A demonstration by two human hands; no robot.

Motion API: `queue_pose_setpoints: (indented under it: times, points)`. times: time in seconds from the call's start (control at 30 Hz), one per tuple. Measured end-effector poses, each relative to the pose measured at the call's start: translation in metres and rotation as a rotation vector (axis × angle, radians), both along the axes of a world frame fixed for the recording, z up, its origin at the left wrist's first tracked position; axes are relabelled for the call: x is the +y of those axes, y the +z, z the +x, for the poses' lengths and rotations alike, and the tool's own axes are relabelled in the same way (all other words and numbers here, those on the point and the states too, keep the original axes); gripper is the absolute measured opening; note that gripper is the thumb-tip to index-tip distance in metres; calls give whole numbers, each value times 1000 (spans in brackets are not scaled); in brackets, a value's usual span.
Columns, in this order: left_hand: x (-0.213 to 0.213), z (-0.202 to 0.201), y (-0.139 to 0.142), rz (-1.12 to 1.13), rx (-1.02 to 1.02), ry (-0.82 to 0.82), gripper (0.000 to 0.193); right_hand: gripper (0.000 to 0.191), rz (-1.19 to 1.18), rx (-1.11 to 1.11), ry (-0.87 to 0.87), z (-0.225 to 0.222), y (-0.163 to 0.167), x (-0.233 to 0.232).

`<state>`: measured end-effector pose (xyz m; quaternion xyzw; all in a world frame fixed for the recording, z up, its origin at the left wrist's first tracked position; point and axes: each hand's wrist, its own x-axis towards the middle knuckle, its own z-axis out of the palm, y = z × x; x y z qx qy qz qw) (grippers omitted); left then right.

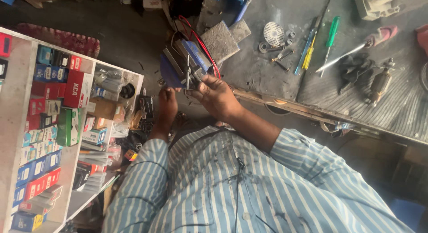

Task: The person disassembles a red power tool on a workshop bench, separating the motor housing and removing the armature. They wipe parts with a cloth, unscrew components with a screwdriver, work a part in a bench vise, and handle the motor armature and small hardware across the bench.

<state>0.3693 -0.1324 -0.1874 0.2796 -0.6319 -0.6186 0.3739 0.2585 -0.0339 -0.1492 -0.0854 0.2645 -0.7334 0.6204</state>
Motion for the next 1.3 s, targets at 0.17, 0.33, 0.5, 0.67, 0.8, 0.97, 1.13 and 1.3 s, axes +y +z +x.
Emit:
queue_pose_setpoints:
  times: [0.17,0.33,0.5,0.67,0.8,0.97,1.13,1.3]
  points:
    - [56,11,-2,692,-22,49,31,26,11,86,-59,4,-17,3]
    - [26,96,64,795,30,-394,77,22,154,357,-25,4,-22,14]
    - [-42,93,83,-96,-118,-377,78,33,210,503,-3,12,-6,31]
    - [-64,55,64,-251,-161,-32,62,33,204,370,-19,19,11,54]
    - [-43,71,53,16,57,-53,76,27,31,348,-162,22,13,69]
    - [-18,91,37,136,-96,-422,90,18,40,272,-342,33,15,78]
    - [-44,77,40,786,-28,-548,100,16,52,288,-436,51,17,79]
    - [-85,82,54,898,510,-361,96,22,191,306,-506,73,10,83]
